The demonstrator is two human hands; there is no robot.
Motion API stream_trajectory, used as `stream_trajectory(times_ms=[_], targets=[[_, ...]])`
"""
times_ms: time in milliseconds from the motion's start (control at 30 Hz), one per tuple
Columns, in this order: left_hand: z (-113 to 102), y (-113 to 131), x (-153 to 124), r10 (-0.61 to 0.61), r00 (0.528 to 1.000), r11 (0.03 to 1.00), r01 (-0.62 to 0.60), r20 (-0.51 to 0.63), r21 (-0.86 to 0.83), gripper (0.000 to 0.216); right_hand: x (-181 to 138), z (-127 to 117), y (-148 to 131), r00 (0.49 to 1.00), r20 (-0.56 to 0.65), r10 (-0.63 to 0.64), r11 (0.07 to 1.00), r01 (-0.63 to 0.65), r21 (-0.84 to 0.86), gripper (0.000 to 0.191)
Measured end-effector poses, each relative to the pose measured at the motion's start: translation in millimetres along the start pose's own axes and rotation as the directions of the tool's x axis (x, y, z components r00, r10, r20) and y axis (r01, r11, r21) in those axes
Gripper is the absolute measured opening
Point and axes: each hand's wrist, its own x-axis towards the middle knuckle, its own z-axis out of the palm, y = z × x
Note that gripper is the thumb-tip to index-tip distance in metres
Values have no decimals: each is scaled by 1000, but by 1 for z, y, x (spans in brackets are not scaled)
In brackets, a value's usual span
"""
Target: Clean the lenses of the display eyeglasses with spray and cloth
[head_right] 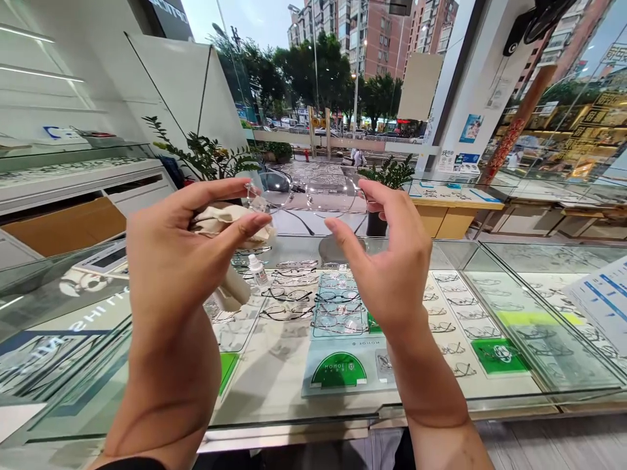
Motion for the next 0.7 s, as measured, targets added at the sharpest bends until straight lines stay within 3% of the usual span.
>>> stream_trajectory(times_ms=[400, 700], targets=[[3, -10, 5, -21, 999, 998, 20, 25, 61, 56, 0, -2, -3, 1000, 15, 7, 999, -7, -40, 40], [11, -19, 6, 123, 990, 990, -118, -66, 81, 46, 1, 0, 7, 999, 52, 8, 999, -5, -49, 39]])
